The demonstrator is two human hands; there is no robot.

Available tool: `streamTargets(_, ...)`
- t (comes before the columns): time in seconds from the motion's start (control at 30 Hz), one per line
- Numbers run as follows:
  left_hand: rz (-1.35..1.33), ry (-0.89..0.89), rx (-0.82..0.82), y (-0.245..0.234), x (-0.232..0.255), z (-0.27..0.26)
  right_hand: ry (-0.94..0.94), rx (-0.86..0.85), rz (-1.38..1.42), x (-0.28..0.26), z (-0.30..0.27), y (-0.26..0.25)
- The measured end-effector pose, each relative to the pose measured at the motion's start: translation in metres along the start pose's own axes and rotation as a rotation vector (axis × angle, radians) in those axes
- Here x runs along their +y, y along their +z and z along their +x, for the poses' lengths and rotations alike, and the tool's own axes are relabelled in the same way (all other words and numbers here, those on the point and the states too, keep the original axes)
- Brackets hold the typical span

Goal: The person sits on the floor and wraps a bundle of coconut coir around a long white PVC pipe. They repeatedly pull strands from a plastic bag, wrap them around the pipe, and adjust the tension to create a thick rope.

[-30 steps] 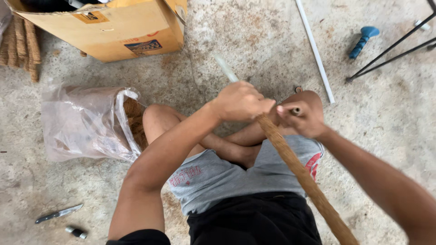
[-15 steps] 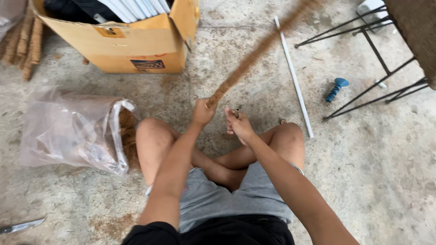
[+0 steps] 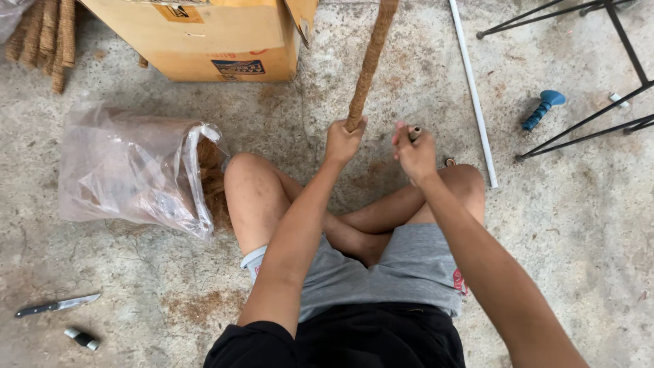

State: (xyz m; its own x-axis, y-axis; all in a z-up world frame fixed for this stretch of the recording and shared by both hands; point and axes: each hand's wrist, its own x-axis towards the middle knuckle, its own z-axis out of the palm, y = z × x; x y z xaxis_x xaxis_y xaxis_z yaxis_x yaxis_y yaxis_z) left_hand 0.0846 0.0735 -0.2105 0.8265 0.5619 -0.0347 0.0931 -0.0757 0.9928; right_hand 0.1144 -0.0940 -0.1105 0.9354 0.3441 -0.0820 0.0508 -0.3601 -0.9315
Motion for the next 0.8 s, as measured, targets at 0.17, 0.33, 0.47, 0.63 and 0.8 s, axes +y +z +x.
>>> streamTargets(0.17, 0.06, -0.025, 0.051, 0.004, 0.025, -0.005, -0.257, -0.074, -0.268, -0.035, -0.019, -0.018)
streamTargets(0.33, 0.144, -0.014, 0.13, 0.014, 0.048, -0.001, -0.275, -0.031, -0.309, -0.053, -0.026, -0.031)
streamTargets(0.47, 0.04, -0.031, 0.037, 0.014, 0.066, 0.01, -0.081, 0.067, -0.077, -0.05, -0.007, -0.052)
streamTargets(0.63, -0.036, 0.016, -0.03, 0.015, 0.085, 0.022, -0.14, 0.06, -0.284, -0.039, -0.004, -0.081)
streamTargets(0.8, 0.049, -0.094, -0.121, 0.022, 0.114, 0.025, -0.641, -0.268, -0.69, -0.064, -0.054, -0.074)
